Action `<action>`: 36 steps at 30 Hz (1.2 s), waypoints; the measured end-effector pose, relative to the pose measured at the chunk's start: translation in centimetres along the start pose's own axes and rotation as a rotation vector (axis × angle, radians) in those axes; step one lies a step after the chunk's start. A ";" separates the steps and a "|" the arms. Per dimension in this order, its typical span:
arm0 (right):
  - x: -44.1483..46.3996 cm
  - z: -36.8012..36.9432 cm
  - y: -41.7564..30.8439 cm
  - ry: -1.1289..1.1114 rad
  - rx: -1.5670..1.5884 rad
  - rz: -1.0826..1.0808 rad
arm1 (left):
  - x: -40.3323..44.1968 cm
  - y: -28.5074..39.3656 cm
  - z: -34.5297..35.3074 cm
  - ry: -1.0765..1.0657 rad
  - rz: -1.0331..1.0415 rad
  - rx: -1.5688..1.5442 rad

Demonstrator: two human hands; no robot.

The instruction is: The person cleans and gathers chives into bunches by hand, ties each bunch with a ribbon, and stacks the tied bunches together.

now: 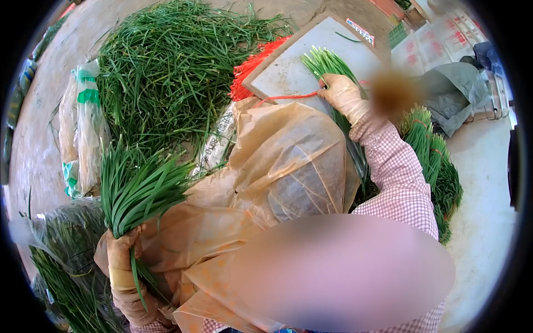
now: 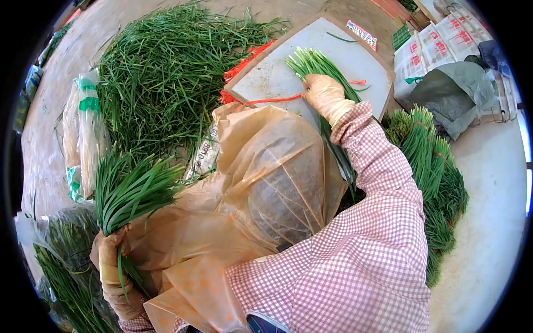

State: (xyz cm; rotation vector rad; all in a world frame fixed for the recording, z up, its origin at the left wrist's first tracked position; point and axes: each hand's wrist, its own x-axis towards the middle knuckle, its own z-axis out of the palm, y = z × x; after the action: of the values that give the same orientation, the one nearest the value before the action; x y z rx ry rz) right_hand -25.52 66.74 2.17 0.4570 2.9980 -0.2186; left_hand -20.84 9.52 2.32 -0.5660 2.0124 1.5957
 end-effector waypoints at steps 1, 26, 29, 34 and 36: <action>0.2 0.2 0.2 -0.033 -0.012 0.018 | 0.1 -0.1 0.2 0.000 0.007 0.006; -4.1 -3.9 1.1 -0.139 0.202 0.096 | -0.1 -1.3 0.4 -0.014 0.078 0.058; -4.6 -3.4 0.5 -0.006 0.034 0.062 | -0.2 -1.2 0.4 -0.007 0.085 0.064; -3.9 -2.2 0.8 -0.158 0.030 0.157 | 0.0 -1.3 0.7 -0.006 0.090 0.060; -3.9 -1.6 1.3 -0.204 0.038 0.193 | 0.0 -1.2 0.7 -0.011 0.099 0.067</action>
State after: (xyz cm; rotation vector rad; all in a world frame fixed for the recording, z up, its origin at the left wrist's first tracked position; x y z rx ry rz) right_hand -21.54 67.13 4.09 0.6788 2.7342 -0.2867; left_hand -19.98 9.93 1.30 -0.4380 2.1066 1.5783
